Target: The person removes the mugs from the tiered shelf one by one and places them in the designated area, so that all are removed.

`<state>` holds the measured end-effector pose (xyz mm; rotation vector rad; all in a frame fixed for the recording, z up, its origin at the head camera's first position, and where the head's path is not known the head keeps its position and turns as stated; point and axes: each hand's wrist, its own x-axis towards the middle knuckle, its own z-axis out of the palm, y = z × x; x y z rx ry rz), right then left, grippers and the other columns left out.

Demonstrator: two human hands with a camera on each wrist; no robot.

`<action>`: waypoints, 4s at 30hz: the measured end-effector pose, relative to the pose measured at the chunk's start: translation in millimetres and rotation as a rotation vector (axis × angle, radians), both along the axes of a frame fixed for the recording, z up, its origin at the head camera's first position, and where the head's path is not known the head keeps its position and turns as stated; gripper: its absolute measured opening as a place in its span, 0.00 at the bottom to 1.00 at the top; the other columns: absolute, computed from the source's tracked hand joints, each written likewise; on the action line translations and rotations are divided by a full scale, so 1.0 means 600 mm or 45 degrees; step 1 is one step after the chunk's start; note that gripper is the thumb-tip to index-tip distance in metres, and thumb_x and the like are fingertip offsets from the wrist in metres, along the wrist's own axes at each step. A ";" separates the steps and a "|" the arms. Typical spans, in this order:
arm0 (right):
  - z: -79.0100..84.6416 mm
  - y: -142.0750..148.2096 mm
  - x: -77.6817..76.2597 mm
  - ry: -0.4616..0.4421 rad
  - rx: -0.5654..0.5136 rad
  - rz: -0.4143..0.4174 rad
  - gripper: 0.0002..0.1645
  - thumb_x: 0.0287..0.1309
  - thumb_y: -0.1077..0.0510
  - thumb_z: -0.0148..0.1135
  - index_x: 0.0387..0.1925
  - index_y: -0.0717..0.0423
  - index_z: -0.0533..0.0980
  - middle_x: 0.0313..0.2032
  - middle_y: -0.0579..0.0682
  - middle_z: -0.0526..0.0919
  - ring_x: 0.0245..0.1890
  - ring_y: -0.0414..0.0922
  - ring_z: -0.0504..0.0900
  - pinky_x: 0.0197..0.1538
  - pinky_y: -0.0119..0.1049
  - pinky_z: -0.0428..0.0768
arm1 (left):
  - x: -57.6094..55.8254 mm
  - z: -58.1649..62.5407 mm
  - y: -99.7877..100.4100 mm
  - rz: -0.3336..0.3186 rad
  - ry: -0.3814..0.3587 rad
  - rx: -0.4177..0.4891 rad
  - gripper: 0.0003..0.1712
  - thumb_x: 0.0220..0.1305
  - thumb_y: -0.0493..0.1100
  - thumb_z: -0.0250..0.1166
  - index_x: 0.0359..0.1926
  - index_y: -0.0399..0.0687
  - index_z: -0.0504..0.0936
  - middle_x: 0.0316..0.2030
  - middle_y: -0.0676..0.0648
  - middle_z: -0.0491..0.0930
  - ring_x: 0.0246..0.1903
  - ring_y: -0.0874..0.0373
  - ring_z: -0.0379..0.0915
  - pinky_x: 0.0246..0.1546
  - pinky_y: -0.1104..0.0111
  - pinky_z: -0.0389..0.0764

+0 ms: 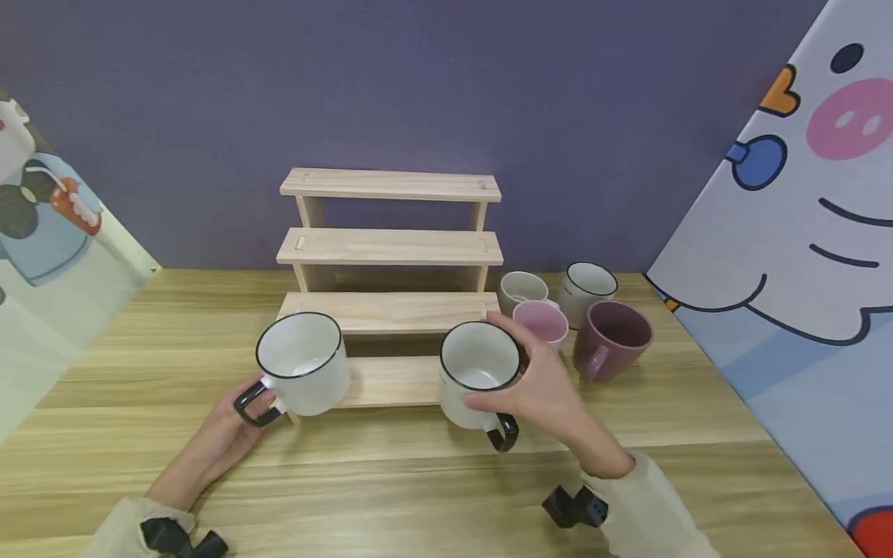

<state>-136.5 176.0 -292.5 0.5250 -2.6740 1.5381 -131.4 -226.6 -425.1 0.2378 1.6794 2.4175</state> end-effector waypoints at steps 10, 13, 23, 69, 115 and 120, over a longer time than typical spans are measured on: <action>-0.001 0.041 0.019 0.040 -0.089 -0.040 0.56 0.35 0.69 0.77 0.68 0.58 0.60 0.58 0.49 0.70 0.50 0.35 0.74 0.47 0.21 0.77 | -0.002 -0.001 -0.003 -0.028 0.023 0.035 0.20 0.68 0.30 0.52 0.53 0.59 0.71 0.49 0.58 0.78 0.46 0.68 0.75 0.48 0.78 0.79; -0.004 0.055 0.025 0.053 -0.108 -0.054 0.55 0.35 0.72 0.76 0.68 0.59 0.60 0.55 0.43 0.72 0.48 0.35 0.75 0.46 0.22 0.78 | -0.002 -0.002 -0.003 -0.034 0.031 0.041 0.20 0.68 0.30 0.51 0.53 0.59 0.71 0.49 0.58 0.78 0.46 0.68 0.75 0.48 0.77 0.79; -0.004 0.100 0.038 0.026 -0.054 -0.117 0.55 0.40 0.71 0.73 0.70 0.50 0.59 0.56 0.39 0.70 0.48 0.33 0.74 0.45 0.20 0.76 | -0.003 -0.003 -0.002 -0.020 0.026 0.038 0.19 0.68 0.30 0.51 0.54 0.55 0.67 0.48 0.58 0.79 0.45 0.68 0.76 0.48 0.77 0.79; -0.064 0.264 0.072 -0.104 -0.284 -0.354 0.50 0.47 0.76 0.65 0.68 0.42 0.59 0.53 0.33 0.69 0.45 0.25 0.74 0.38 0.17 0.78 | -0.003 -0.007 0.000 -0.005 0.015 0.080 0.22 0.67 0.29 0.51 0.51 0.61 0.74 0.47 0.58 0.80 0.46 0.67 0.77 0.49 0.76 0.79; -0.130 0.315 0.050 -0.033 -0.062 -0.486 0.46 0.49 0.72 0.67 0.63 0.33 0.63 0.48 0.22 0.71 0.42 0.22 0.72 0.37 0.14 0.73 | 0.005 -0.002 0.003 -0.015 0.029 0.044 0.20 0.67 0.30 0.52 0.52 0.59 0.72 0.48 0.58 0.78 0.44 0.68 0.76 0.51 0.75 0.79; -0.133 0.320 0.049 -0.006 -0.003 -0.477 0.47 0.49 0.72 0.67 0.64 0.33 0.62 0.49 0.21 0.70 0.42 0.22 0.71 0.36 0.14 0.73 | 0.005 -0.002 0.003 0.001 0.024 0.032 0.19 0.67 0.30 0.52 0.52 0.58 0.71 0.48 0.58 0.78 0.46 0.67 0.75 0.51 0.75 0.79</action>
